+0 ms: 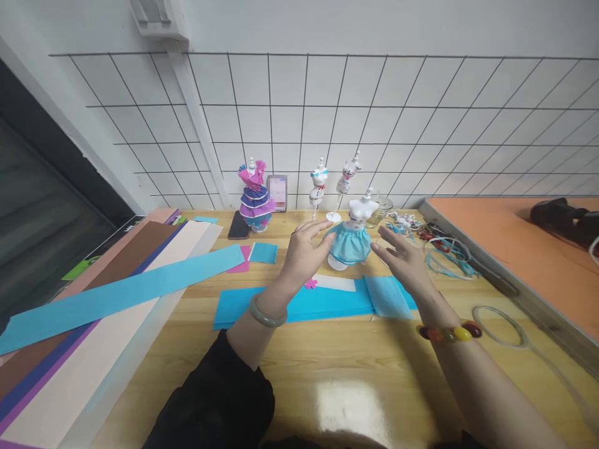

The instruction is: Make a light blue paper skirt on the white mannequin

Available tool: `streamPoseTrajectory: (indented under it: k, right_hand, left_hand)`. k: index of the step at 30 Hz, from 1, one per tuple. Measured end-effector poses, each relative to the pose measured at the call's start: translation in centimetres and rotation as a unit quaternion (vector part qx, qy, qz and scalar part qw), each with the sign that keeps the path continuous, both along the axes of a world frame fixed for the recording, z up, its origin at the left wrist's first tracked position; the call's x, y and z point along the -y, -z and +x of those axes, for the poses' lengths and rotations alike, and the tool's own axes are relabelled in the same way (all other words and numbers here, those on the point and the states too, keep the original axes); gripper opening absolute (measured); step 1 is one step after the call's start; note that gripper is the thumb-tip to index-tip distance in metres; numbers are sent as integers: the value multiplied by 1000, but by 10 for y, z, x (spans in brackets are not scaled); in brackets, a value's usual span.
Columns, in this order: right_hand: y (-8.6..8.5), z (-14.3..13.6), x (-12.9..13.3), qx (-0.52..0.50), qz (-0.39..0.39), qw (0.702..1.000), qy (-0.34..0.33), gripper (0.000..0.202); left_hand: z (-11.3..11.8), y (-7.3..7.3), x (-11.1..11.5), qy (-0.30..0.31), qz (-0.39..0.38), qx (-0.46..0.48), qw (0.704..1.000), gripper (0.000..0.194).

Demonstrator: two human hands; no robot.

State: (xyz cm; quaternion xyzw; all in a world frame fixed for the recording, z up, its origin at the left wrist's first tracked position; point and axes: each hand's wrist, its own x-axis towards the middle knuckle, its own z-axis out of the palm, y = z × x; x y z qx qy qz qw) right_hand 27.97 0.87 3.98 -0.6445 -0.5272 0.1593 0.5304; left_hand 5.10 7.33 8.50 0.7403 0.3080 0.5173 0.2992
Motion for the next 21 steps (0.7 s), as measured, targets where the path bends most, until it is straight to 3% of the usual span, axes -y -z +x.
streamPoseTrajectory:
  k: [3,5,7,10,13,18,21]
  right_hand:
    - [8,12,31,48,-20,999,16,56]
    - [19,17,54,182,-34,983,-6,53]
    - [32,16,75,317,-46,946,-49,52]
    - [52,5,97,478,-45,876,-41,46]
    - [63,-6,106,538,-40,841,-33,29]
    - [61,-4,106,498,-29,866,-44,25]
    - [49,5,110,450,-5,893,-26,27]
  left_hand:
    - [0,0,0,-4,10,-2,1000,24]
    - [0,0,1,-8,19,0,1000,23]
    - [2,0,2,-9,30,3,1000,23]
    - [5,1,6,-5,43,7,999,22]
    - [8,3,10,3,46,2,999,21]
    - [10,0,18,16,34,-8,999,19]
    - [11,-2,25,57,-31,-20,998,18]
